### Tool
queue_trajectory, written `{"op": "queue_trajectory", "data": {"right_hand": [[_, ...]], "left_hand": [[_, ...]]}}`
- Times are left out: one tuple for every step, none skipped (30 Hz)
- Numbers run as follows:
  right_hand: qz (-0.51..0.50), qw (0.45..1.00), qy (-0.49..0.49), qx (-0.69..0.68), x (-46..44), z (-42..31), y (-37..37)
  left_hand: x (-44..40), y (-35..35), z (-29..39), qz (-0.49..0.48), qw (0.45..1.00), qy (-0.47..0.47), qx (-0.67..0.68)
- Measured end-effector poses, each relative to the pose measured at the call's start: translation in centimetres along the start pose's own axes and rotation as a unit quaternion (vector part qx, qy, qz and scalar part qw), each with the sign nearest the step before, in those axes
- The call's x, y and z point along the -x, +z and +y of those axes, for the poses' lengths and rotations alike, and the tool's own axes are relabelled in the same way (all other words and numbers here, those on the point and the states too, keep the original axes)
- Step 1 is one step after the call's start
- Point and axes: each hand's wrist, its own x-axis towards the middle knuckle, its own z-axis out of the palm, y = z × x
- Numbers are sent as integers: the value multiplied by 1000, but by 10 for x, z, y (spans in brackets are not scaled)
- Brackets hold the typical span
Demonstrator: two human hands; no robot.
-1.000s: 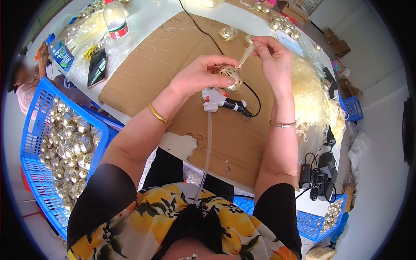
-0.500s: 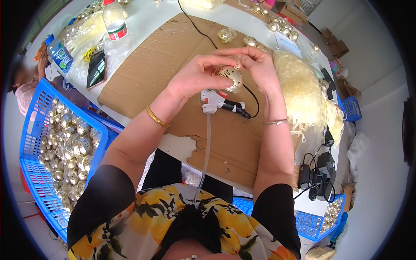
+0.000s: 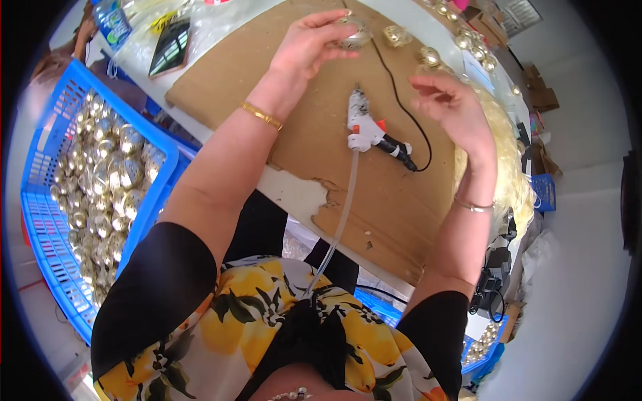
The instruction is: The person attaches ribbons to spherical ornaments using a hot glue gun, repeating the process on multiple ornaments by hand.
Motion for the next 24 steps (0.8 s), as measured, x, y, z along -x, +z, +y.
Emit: {"op": "queue_trajectory", "data": {"right_hand": [[-49, 995, -21, 84, 5, -4, 1], [-57, 994, -25, 86, 12, -5, 7], [-79, 987, -28, 139, 20, -5, 13], [-97, 976, -34, 192, 24, -4, 18], [-98, 974, -44, 199, 29, -5, 24], [-89, 977, -45, 188, 34, -5, 31], [-79, 980, -44, 177, 35, -4, 36], [-75, 979, -52, 180, 35, -1, 41], [-77, 978, -63, 186, 33, -1, 45], [-80, 976, -72, 190, 32, -1, 48], [-85, 979, -68, 172, 32, -1, 50], [-81, 979, -71, 174, 31, -1, 50], [-87, 979, -63, 171, 30, 2, 51], [-94, 980, -55, 169, 30, 5, 52], [-93, 979, -58, 170, 30, 9, 53], [-83, 983, -62, 151, 30, 13, 54], [-73, 986, -66, 132, 30, 16, 55], [-72, 986, -67, 132, 30, 18, 56], [-71, 986, -87, 124, 30, 19, 56], [-70, 985, -108, 116, 31, 20, 57], [-70, 985, -108, 115, 31, 19, 59], [-74, 986, -98, 112, 31, 17, 61], [-78, 987, -88, 109, 31, 16, 62], [-77, 987, -90, 109, 30, 16, 63]], "left_hand": [[-3, -4, -3, -4, 1000, -7, 21], [-4, -7, -6, -10, 999, -9, 42], [-4, -5, -5, -5, 999, 1, 45], [-1, -2, -3, -20, 999, -21, 36], [1, 0, -2, -35, 998, -43, 26], [2, -1, -3, -33, 999, -31, 27], [3, -2, -5, -46, 997, -50, 33], [2, -2, -6, -60, 995, -69, 37], [5, 1, -4, -59, 995, -73, 27], [5, 1, -4, -61, 996, -67, 24], [5, 1, -5, -70, 995, -69, 21], [5, 2, -5, -80, 994, -71, 18], [6, 3, -4, -81, 994, -73, 16], [6, 3, -3, -82, 994, -70, 15], [6, 3, -3, -83, 994, -71, 13], [5, 3, -3, -83, 994, -73, 12], [5, 2, -3, -84, 994, -71, 10], [5, 2, -2, -84, 994, -75, 7], [6, 3, -2, -85, 993, -79, 4], [5, 3, -3, -84, 993, -79, 2], [5, 3, -3, -84, 993, -79, 2], [6, 3, -3, -84, 993, -80, 1], [6, 3, -3, -84, 993, -79, -1], [7, 3, -2, -88, 993, -77, -12]]}}
